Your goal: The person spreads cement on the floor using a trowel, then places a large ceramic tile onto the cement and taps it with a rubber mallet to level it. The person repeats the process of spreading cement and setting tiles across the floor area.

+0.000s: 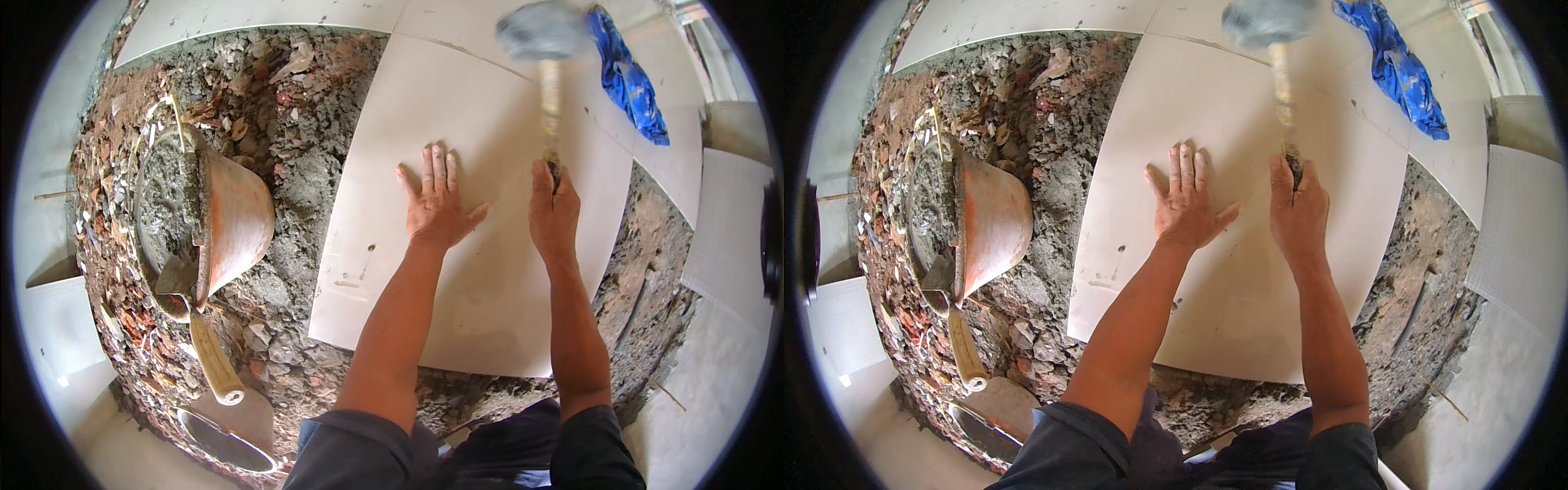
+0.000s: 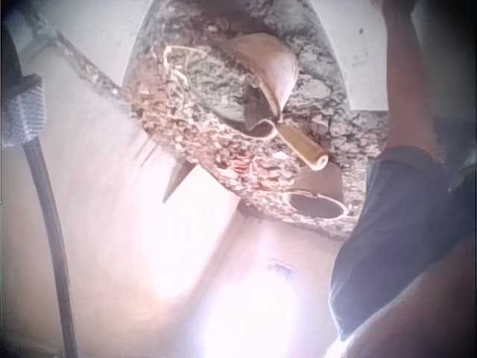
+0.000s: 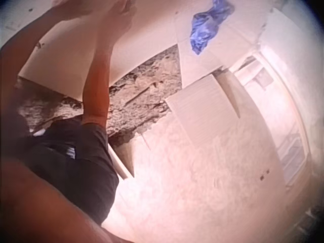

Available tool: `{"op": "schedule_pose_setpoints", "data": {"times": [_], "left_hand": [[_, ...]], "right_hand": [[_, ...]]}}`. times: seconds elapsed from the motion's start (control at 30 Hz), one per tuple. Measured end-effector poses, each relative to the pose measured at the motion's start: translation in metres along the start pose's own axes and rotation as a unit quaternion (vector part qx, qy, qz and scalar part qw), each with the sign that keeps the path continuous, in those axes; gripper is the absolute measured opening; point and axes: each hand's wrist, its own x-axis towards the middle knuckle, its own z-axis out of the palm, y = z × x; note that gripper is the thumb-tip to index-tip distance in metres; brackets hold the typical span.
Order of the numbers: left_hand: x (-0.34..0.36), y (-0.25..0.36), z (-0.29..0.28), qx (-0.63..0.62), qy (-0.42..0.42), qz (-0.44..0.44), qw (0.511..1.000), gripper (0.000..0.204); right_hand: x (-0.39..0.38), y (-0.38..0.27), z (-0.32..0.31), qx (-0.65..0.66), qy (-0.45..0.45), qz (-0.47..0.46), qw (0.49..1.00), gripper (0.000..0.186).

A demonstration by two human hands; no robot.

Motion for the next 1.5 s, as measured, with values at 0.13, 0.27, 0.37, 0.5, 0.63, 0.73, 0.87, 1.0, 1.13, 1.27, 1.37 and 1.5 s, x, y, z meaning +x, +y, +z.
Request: {"op": "schedule_pose_setpoints", "data": {"times": [0.13, 0.27, 0.37, 0.5, 0.63, 0.73, 0.87, 1.0, 1.13, 1.27, 1.37, 1.5], "left_hand": [[0.000, 0.001, -0.001, 0.002, -0.014, -0.008, 1.000, 0.097], [0.000, 0.001, -0.002, -0.009, -0.001, -0.005, 1.000, 0.097], [-0.001, 0.001, -0.002, -0.006, 0.000, -0.008, 1.000, 0.098], [0.002, 0.002, -0.001, -0.003, -0.011, -0.011, 1.000, 0.099], [0.005, 0.002, -0.002, -0.004, -0.013, -0.011, 1.000, 0.099], [0.002, 0.002, -0.003, -0.007, -0.029, -0.019, 0.999, 0.099], [0.004, 0.002, -0.004, -0.017, -0.024, -0.014, 0.999, 0.099], [0.005, 0.002, -0.005, -0.002, -0.020, -0.017, 1.000, 0.100], [0.003, 0.002, -0.005, -0.001, -0.026, -0.012, 1.000, 0.101], [0.004, 0.002, -0.005, 0.000, -0.020, -0.017, 1.000, 0.102], [0.004, 0.002, -0.002, 0.005, -0.018, -0.018, 1.000, 0.103], [0.005, 0.001, 0.000, -0.009, 0.005, -0.017, 1.000, 0.103]], "right_hand": [[0.007, -0.005, 0.004, -0.025, -0.087, -0.020, 0.996, 0.036], [0.014, -0.011, 0.009, -0.072, -0.046, -0.062, 0.994, 0.037], [0.016, -0.017, 0.013, 0.033, -0.053, -0.086, 0.994, 0.039], [0.024, -0.021, 0.018, -0.089, -0.090, -0.064, 0.990, 0.039], [0.027, -0.014, 0.024, 0.001, -0.043, -0.097, 0.994, 0.042], [0.020, -0.010, 0.022, -0.113, -0.053, -0.141, 0.982, 0.041], [0.016, -0.018, 0.016, -0.054, -0.097, -0.052, 0.992, 0.040], [0.019, -0.033, 0.021, 0.010, -0.060, -0.103, 0.993, 0.041], [0.022, -0.031, 0.025, -0.120, -0.149, -0.057, 0.980, 0.039], [0.024, -0.029, 0.029, 0.026, -0.109, -0.060, 0.992, 0.046], [0.027, -0.034, 0.034, -0.120, -0.123, -0.111, 0.979, 0.041], [0.029, -0.025, 0.027, -0.089, -0.136, -0.056, 0.985, 0.042]]}}
